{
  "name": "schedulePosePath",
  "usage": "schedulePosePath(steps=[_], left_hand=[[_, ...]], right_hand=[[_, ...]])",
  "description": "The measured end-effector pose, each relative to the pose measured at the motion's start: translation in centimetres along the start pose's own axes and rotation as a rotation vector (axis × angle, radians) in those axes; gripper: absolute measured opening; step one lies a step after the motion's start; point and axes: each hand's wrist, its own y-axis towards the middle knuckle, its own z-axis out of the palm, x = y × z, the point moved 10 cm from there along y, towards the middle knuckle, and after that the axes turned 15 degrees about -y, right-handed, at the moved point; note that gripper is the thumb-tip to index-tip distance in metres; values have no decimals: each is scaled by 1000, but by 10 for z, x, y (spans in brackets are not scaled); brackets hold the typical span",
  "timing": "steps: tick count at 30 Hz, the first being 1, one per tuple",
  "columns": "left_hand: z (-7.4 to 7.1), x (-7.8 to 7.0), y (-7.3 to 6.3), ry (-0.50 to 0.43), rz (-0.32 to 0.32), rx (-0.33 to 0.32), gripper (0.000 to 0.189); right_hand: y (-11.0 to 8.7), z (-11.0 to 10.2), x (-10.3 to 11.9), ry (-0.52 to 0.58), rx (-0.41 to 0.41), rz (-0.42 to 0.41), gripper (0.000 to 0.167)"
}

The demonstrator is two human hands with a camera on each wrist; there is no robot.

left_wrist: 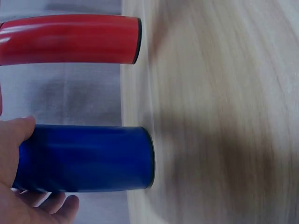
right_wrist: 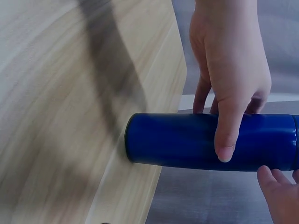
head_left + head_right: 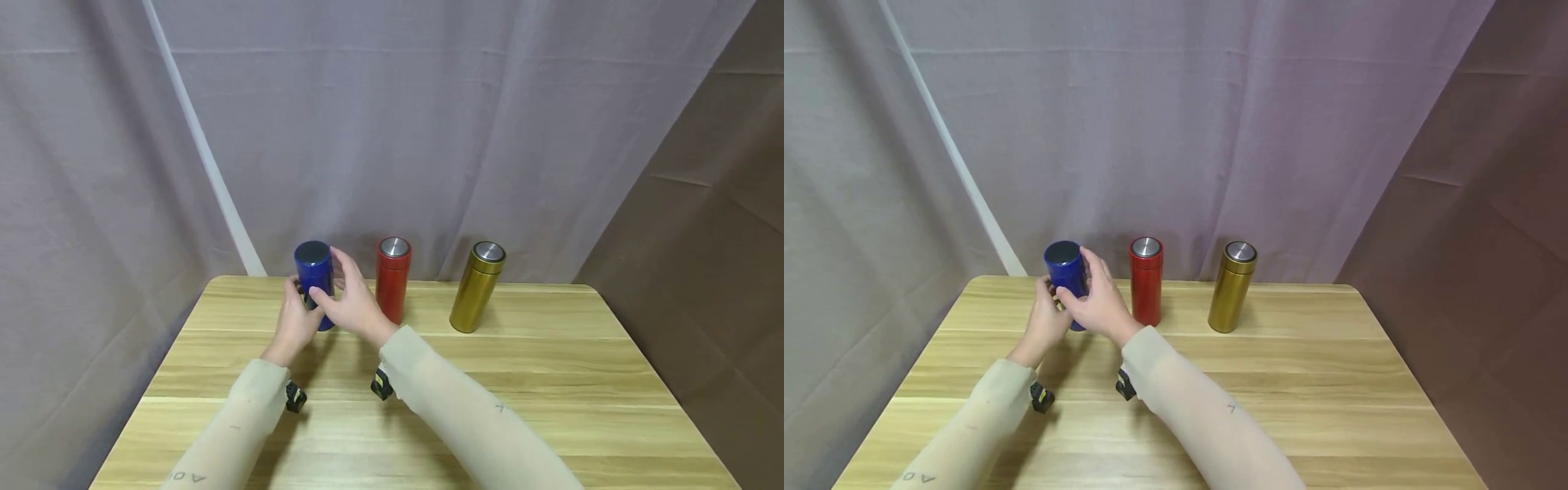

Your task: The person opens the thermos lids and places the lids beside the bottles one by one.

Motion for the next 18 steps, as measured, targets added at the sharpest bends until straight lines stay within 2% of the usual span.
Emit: schedulePosePath(steps=[5,11,14,18], left_hand=[[1,-5,-7,2,34,-21,68],[1,-26,-24,50,106,4,67],[2,-44,-34,106,181,38,72],[10,-70,-51,180,307,114,75]], right_hand=[[-8,-6,4,17,-13,-21,78],[-24,-26,17,33,-34,-80,76],[-35,-41,24,31,-44,-92,76],[-49,-61,28,42,-42,-81,78]])
